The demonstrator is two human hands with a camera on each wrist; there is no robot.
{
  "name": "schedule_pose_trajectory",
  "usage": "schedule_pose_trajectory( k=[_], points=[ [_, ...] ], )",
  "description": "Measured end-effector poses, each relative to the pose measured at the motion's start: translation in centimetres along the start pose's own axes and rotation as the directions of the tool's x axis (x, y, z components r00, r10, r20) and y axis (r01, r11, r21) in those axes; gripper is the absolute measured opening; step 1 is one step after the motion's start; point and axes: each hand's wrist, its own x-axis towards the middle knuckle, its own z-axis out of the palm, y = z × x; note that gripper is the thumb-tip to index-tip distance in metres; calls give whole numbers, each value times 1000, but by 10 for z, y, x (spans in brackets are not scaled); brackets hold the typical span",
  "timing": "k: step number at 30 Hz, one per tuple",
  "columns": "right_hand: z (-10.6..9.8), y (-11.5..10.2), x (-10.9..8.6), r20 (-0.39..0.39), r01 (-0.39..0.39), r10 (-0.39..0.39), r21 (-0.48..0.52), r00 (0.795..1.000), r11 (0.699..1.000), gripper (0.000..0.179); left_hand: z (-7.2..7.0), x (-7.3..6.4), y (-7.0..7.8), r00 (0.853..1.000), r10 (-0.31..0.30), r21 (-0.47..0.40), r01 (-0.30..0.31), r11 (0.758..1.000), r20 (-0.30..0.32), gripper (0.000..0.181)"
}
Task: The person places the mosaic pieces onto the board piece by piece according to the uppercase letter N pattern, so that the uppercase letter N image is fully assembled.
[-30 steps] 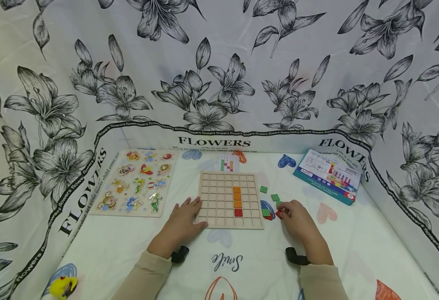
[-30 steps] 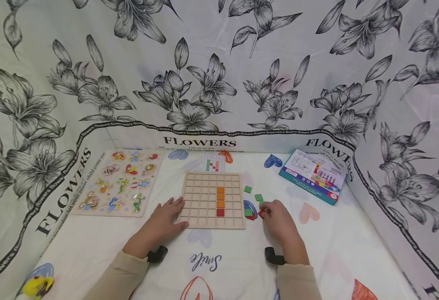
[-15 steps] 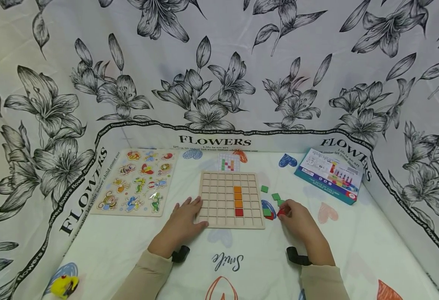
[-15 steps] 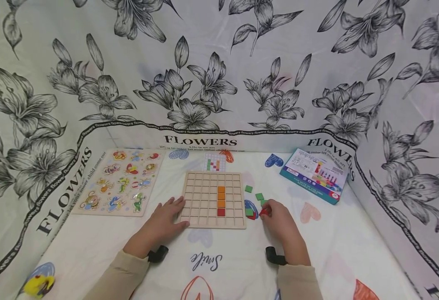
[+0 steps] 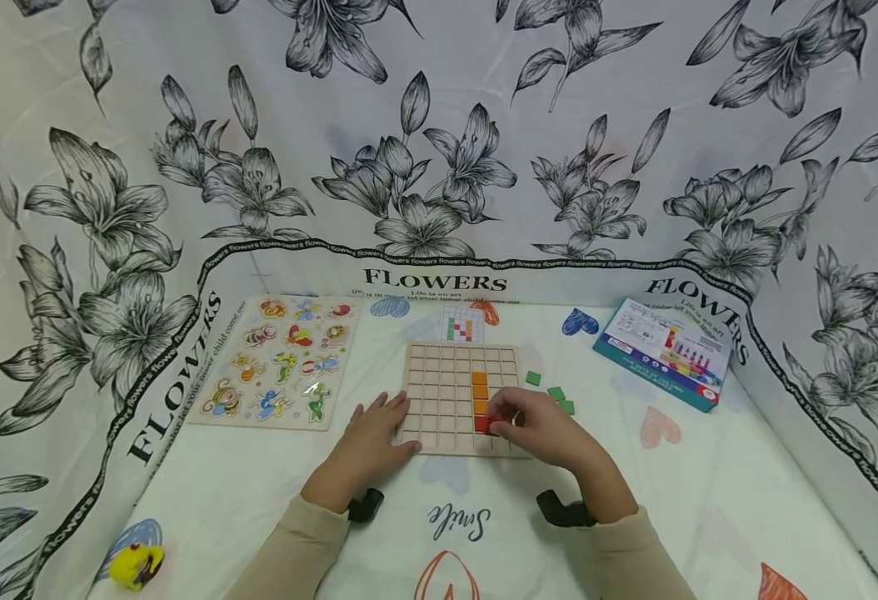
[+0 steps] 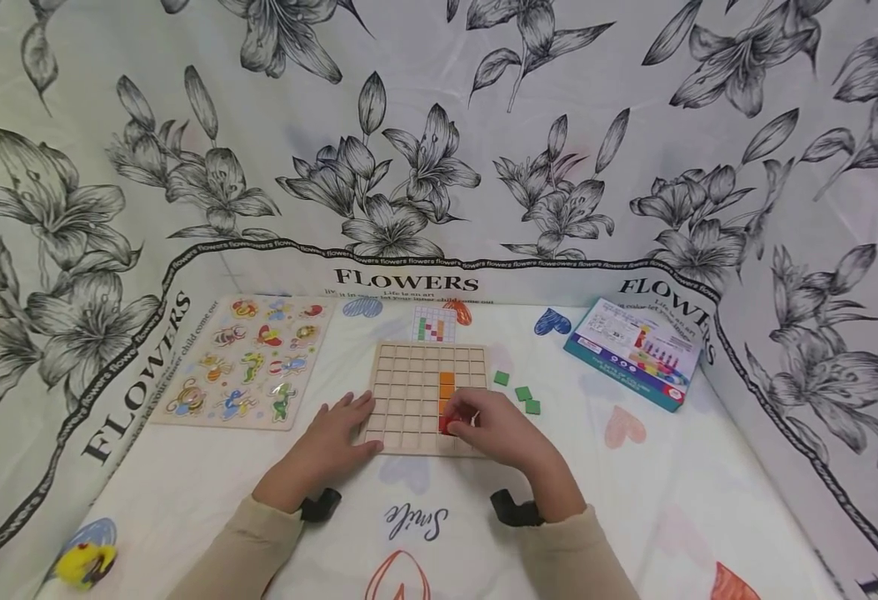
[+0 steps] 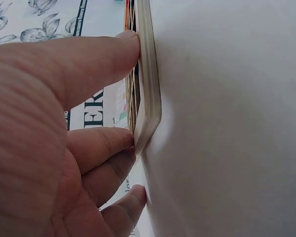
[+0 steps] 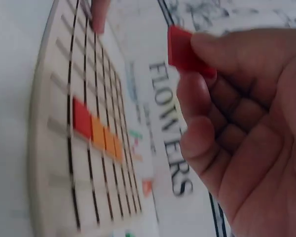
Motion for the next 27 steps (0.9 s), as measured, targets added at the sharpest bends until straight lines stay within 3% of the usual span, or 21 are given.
schedule_pose_trajectory(
  k=[4, 7, 11, 17, 27],
  points=[
    [14, -11, 37, -35, -27, 25, -53, 999, 998, 9, 0, -1, -1, 1000, 13, -14, -13, 1000, 2, 79],
    [24, -6, 63, -66, -66, 58, -131, 996, 989, 10, 1, -1, -1, 1000, 11, -17, -11, 1000, 4, 79],
    [33, 2, 85, -52, -106, 97, -212, 994, 972, 8, 0, -1, -1, 1000, 11, -17, -11, 1000, -6, 79],
    [36, 5, 88, -17, -136, 137, -242, 990, 961, 5, -1, -2, 4, 1000, 2, -12, -2, 1000, -5, 78],
    [43, 6, 80, -4, -125, 128, -250, 992, 960, 9, -3, -4, 6, 1000, -17, -18, 17, 1000, 0, 79]
  ],
)
